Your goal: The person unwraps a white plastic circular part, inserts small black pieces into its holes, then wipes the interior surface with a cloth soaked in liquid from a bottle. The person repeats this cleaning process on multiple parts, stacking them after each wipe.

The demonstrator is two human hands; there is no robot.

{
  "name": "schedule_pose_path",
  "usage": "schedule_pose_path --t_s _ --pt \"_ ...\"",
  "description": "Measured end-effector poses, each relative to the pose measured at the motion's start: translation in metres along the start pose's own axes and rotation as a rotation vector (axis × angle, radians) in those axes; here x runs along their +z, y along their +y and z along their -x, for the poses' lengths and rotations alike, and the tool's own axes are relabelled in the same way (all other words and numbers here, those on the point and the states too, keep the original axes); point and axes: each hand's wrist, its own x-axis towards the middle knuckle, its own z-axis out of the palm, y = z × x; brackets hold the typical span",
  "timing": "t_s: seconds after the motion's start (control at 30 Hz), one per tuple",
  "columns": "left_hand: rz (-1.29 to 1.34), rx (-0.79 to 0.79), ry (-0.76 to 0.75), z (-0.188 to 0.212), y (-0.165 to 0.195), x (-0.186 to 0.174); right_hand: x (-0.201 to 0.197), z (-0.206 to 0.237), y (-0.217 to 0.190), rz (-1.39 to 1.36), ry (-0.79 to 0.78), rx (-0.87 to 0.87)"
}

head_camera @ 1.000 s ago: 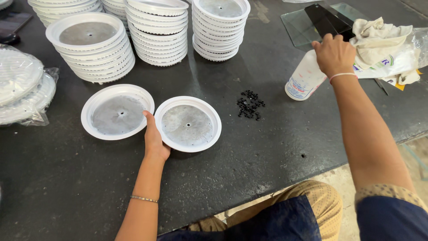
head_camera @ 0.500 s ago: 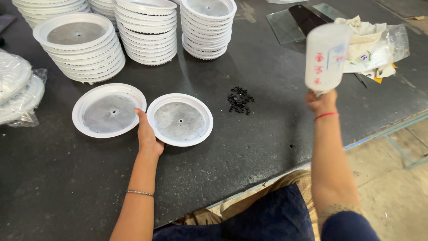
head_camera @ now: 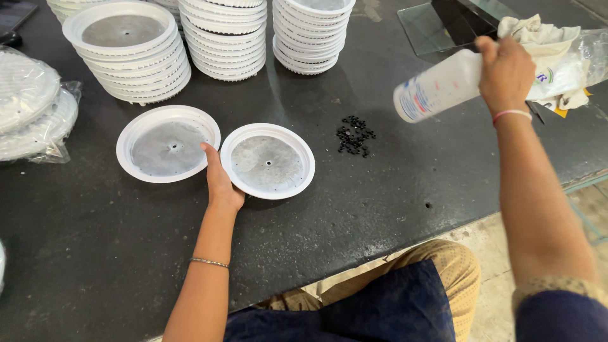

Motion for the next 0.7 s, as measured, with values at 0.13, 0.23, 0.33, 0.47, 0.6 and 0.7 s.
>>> schedule_pose_path --t_s 0.13,0.23,0.33,0.47,0.6,0.7 --pt "0.029 0.033 -0.063 -0.005 -0.004 -0.003 0.011 0.000 -0.012 0.180 -0.145 -0.179" --pt "0.114 0.046 -0.100 -0.011 -0.009 -0.003 0.025 0.000 -0.010 0.161 -0.166 -0.205" --pt "0.141 0.035 -0.120 -0.012 -0.009 0.001 0.042 -0.012 -0.007 0.077 -0.140 -0.179" --pt "-0.029 0.104 -0.153 0.004 0.001 0.011 0.073 -0.015 -0.043 -0.447 -0.131 0.133" --pt "-0.254 0.181 -0.188 0.028 0.012 0.026 0.097 0.051 -0.130 -1.298 -0.886 0.672" --pt "-0.286 0.238 -0.277 0.039 0.017 0.032 0.081 0.083 -0.193 -1.564 -1.063 0.482"
